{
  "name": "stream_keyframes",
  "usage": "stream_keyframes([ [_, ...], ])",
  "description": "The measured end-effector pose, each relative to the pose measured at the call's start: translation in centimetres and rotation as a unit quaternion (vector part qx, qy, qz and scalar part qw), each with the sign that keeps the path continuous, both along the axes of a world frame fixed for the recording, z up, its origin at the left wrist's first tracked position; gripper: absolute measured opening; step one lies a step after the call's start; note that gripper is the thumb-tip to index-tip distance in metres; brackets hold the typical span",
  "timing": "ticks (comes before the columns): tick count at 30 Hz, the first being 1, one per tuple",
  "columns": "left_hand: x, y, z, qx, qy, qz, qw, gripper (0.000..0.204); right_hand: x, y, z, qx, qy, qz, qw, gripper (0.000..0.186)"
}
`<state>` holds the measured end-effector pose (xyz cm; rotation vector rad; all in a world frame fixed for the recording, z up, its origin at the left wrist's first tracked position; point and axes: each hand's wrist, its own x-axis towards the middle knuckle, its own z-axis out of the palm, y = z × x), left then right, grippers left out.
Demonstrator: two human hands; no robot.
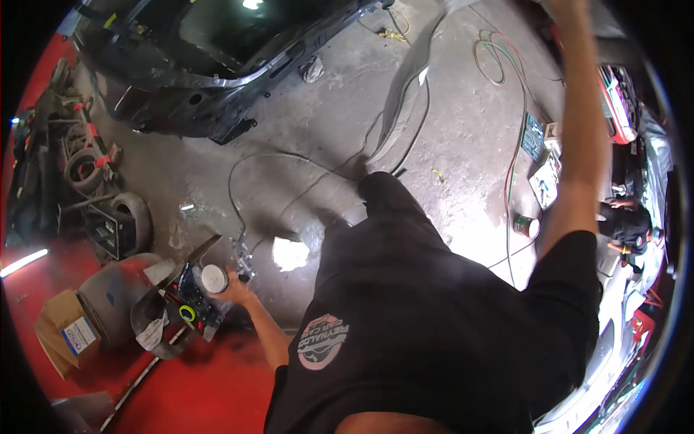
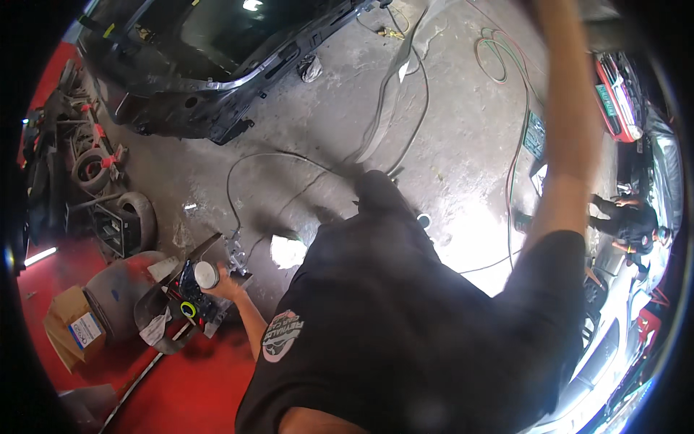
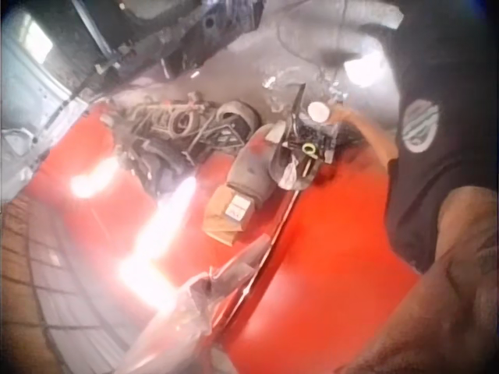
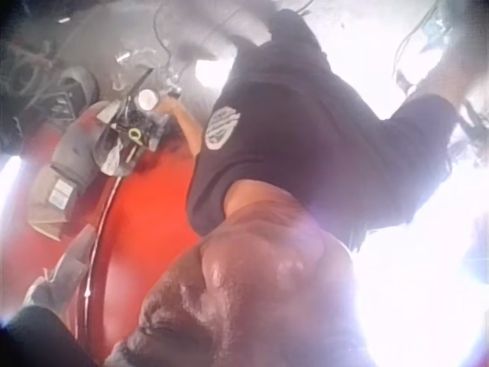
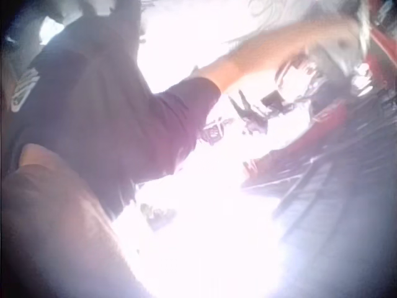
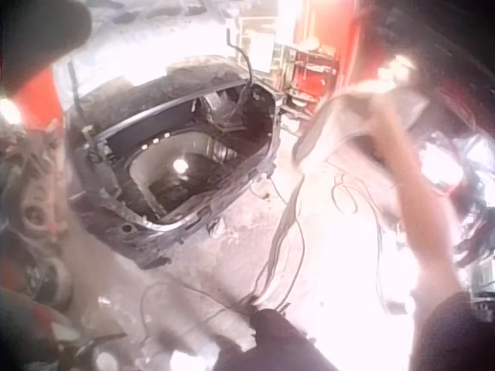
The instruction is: The person adjusts and tests a paint spray gun by hand, sprays near a vehicle wheel well, and repositions a reflective insulation pad on the floor.
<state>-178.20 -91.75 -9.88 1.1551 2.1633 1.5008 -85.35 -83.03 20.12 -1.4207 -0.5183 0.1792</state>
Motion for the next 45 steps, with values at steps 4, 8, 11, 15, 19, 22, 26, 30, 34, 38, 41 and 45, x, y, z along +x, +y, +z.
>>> stream_keyframes([
  [4,2.8,0.4,2.9,-0.05,0.074,0.03,0.996,0.076,-4.4,10.1,-9.8,0.046,0.124,0.098,0.986,0.038],
  [8,5.3,0.8,4.6,-0.088,0.215,0.079,0.97,0.074,-8.1,14.8,-16.8,0.149,0.262,0.207,0.931,0.034],
  [11,7.6,2.4,4.3,-0.065,0.189,0.101,0.975,0.08,-6.6,15.2,-16.2,0.209,0.329,0.239,0.889,0.037],
  [15,12.6,3.6,5.4,-0.122,0.239,0.168,0.948,0.086,-0.3,15.0,-19.2,0.278,0.357,0.265,0.852,0.045],
  [19,16.5,4.8,6.8,-0.102,0.193,0.183,0.959,0.079,3.6,6.5,-15.6,0.186,0.307,0.139,0.923,0.029],
  [22,23.4,7.0,9.9,-0.109,0.152,0.142,0.972,0.079,19.1,-5.7,-26.1,0.073,0.315,0.147,0.935,0.024],
  [26,24.6,6.9,9.3,-0.11,0.158,0.151,0.97,0.078,20.8,-12.1,-32.8,-0.126,0.261,0.002,0.957,0.03],
  [30,24.7,7.2,9.1,-0.114,0.143,0.093,0.979,0.075,23.4,-20.3,-44.7,-0.629,0.167,-0.146,0.745,0.066],
  [34,26.2,8.2,7.5,-0.108,0.067,0.145,0.981,0.071,15.5,-24.0,-54.1,-0.679,-0.102,0.011,0.727,0.054],
  [38,24.4,7.7,8.1,-0.127,0.144,0.184,0.964,0.071,-4.2,-14.1,-51.1,-0.537,0.009,0.396,0.745,0.056],
  [41,23.9,7.5,6.0,-0.104,0.124,0.143,0.976,0.072,-10.2,-8.6,-42.6,-0.457,-0.055,0.539,0.705,0.044],
  [45,21.3,6.5,3.3,-0.109,0.124,0.169,0.972,0.075,-11.5,-4.7,-39.9,-0.471,-0.104,0.546,0.685,0.044],
])
